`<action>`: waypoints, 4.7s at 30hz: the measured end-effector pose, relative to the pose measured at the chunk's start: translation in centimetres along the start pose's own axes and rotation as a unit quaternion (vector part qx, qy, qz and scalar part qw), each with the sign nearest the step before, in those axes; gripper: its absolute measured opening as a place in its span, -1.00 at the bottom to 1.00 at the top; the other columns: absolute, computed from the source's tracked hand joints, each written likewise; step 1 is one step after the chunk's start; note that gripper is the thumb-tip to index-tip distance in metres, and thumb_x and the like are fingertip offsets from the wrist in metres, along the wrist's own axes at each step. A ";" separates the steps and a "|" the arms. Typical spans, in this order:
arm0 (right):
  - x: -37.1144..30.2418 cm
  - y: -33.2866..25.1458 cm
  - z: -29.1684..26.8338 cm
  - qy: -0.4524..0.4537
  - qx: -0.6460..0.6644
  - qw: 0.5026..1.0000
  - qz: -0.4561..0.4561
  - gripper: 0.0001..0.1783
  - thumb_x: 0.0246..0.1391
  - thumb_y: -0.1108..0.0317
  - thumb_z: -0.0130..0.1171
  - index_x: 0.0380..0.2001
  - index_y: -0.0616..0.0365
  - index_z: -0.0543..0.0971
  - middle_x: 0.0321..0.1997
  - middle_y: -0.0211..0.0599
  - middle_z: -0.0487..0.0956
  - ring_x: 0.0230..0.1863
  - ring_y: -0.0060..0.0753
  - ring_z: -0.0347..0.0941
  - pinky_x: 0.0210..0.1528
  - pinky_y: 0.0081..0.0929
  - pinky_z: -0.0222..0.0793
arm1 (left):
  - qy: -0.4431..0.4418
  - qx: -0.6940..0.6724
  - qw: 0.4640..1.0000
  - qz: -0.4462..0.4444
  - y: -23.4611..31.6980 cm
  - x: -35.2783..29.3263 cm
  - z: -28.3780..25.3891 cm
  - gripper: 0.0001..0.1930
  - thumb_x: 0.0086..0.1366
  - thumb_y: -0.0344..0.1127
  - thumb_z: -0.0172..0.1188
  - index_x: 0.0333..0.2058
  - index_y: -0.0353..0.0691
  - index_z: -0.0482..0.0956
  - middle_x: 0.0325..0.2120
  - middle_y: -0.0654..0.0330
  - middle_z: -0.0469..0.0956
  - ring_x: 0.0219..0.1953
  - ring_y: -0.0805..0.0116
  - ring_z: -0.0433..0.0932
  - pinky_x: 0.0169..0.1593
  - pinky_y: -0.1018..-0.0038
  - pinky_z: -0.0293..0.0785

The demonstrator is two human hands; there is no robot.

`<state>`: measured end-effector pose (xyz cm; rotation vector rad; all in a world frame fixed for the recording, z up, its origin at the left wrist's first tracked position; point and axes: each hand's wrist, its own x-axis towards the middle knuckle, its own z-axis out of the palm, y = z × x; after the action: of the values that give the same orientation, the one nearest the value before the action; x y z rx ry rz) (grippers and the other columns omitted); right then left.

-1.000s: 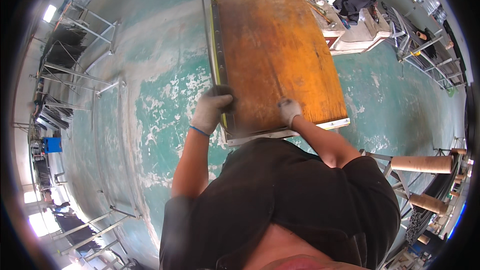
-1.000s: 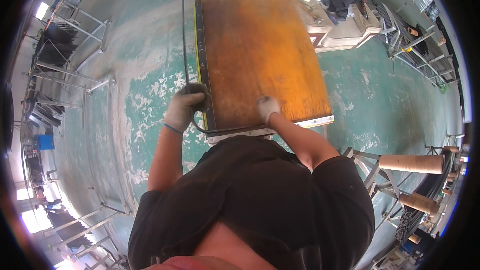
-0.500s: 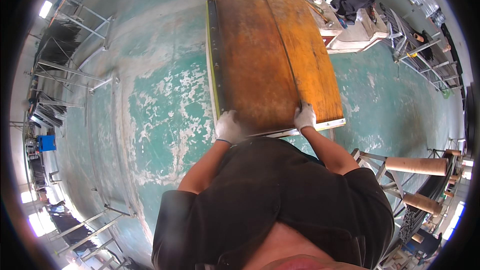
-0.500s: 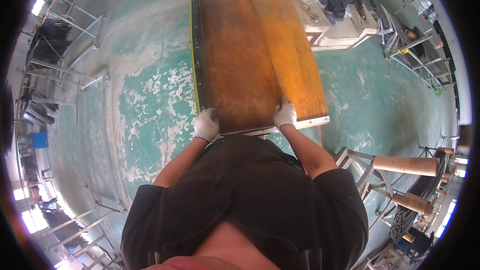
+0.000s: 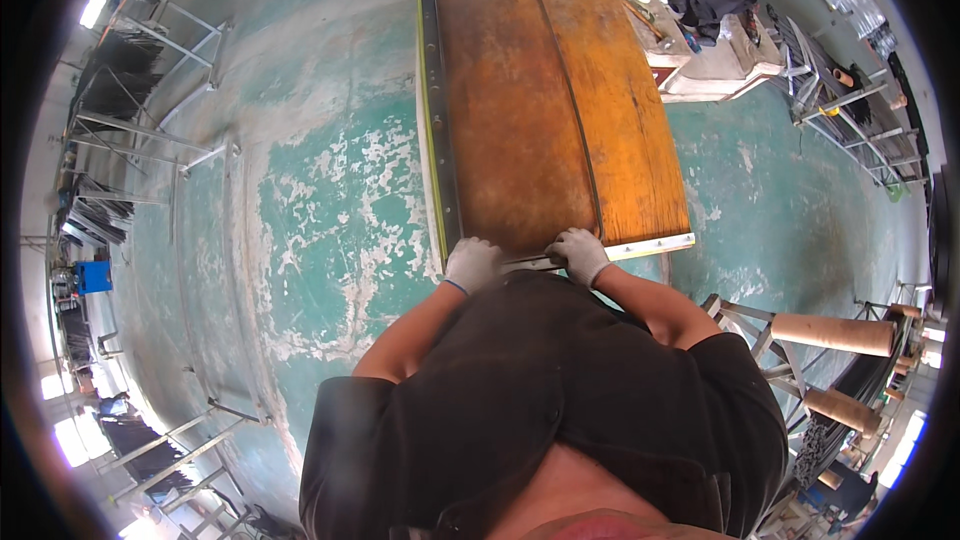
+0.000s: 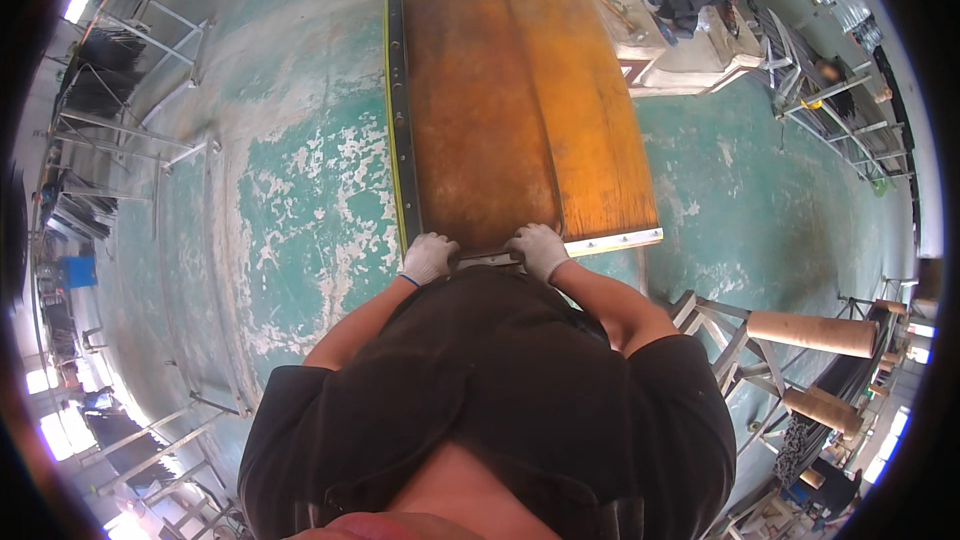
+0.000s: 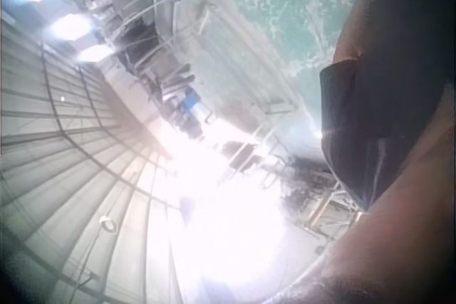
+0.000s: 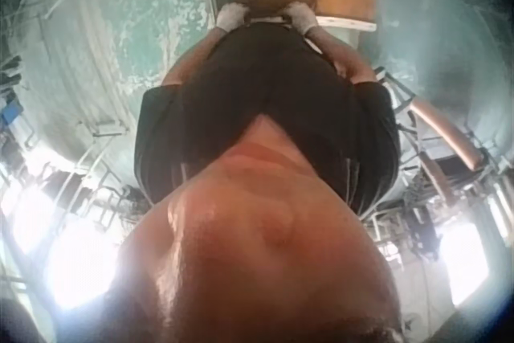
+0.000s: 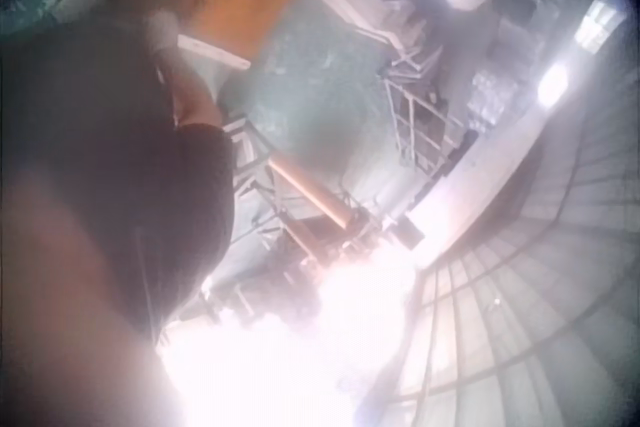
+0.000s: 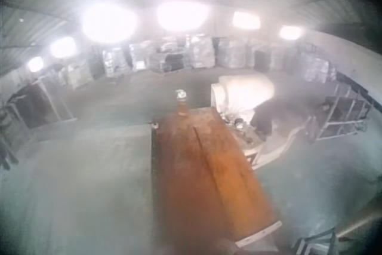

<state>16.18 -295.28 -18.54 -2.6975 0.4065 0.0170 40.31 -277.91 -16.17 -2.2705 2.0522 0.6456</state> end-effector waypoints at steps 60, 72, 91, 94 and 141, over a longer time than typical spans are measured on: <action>-4.2 -14.8 -15.3 0.217 0.612 0.692 0.315 -0.81 -0.16 0.50 0.20 -0.37 0.27 0.59 -0.37 -0.24 0.64 -0.32 -0.35 0.56 -0.28 -0.32 0.51 | -0.047 -0.678 0.710 -0.188 -6.4 8.2 -2.0 -0.82 0.43 -0.32 0.35 -0.06 -0.19 0.63 -0.35 0.28 0.61 -0.34 0.39 0.60 -0.28 0.46 0.53; -23.0 -36.4 -14.8 0.312 0.556 0.676 0.370 -0.87 -0.01 0.56 0.15 -0.33 0.20 0.57 -0.42 -0.29 0.65 -0.42 -0.42 0.67 -0.49 -0.45 0.53 | -0.285 -0.762 0.555 0.173 9.3 12.5 -11.5 -0.66 0.60 -0.16 0.10 0.17 -0.23 0.57 0.14 0.08 0.60 0.19 0.15 0.53 0.33 0.13 0.43; -39.2 -67.9 10.3 0.806 -0.023 -0.014 0.592 -0.71 0.39 0.22 0.29 -0.08 0.26 0.69 -0.26 -0.18 0.74 -0.23 -0.43 0.60 -0.12 -0.36 0.55 | -0.499 -0.467 0.614 0.395 33.6 -29.7 6.5 -0.74 0.54 -0.20 0.28 -0.02 -0.29 0.61 -0.24 0.20 0.65 -0.21 0.38 0.60 0.01 0.36 0.56; -39.8 -71.6 16.8 0.783 -0.057 -0.124 0.606 -0.71 0.43 0.25 0.24 -0.04 0.30 0.67 -0.22 -0.17 0.74 -0.19 -0.48 0.59 -0.10 -0.43 0.52 | -0.537 -0.355 0.664 0.380 36.0 -34.7 10.3 -0.74 0.50 -0.19 0.35 -0.07 -0.29 0.67 -0.27 0.20 0.67 -0.23 0.38 0.62 -0.02 0.37 0.59; -48.1 -102.9 47.2 0.583 -0.013 -0.271 0.765 -0.70 0.33 0.10 0.31 -0.22 0.14 0.71 -0.20 0.12 0.71 -0.10 0.26 0.67 -0.04 -0.05 0.60 | -0.419 -0.133 0.607 0.662 37.5 -71.3 40.3 -0.85 0.49 -0.26 0.36 -0.16 -0.22 0.72 -0.31 0.28 0.69 -0.23 0.46 0.61 -0.03 0.48 0.55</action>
<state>1.69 -173.11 -17.56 -1.0523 -2.3472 1.1636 -11.02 -204.11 -21.22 0.2409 2.5906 1.5909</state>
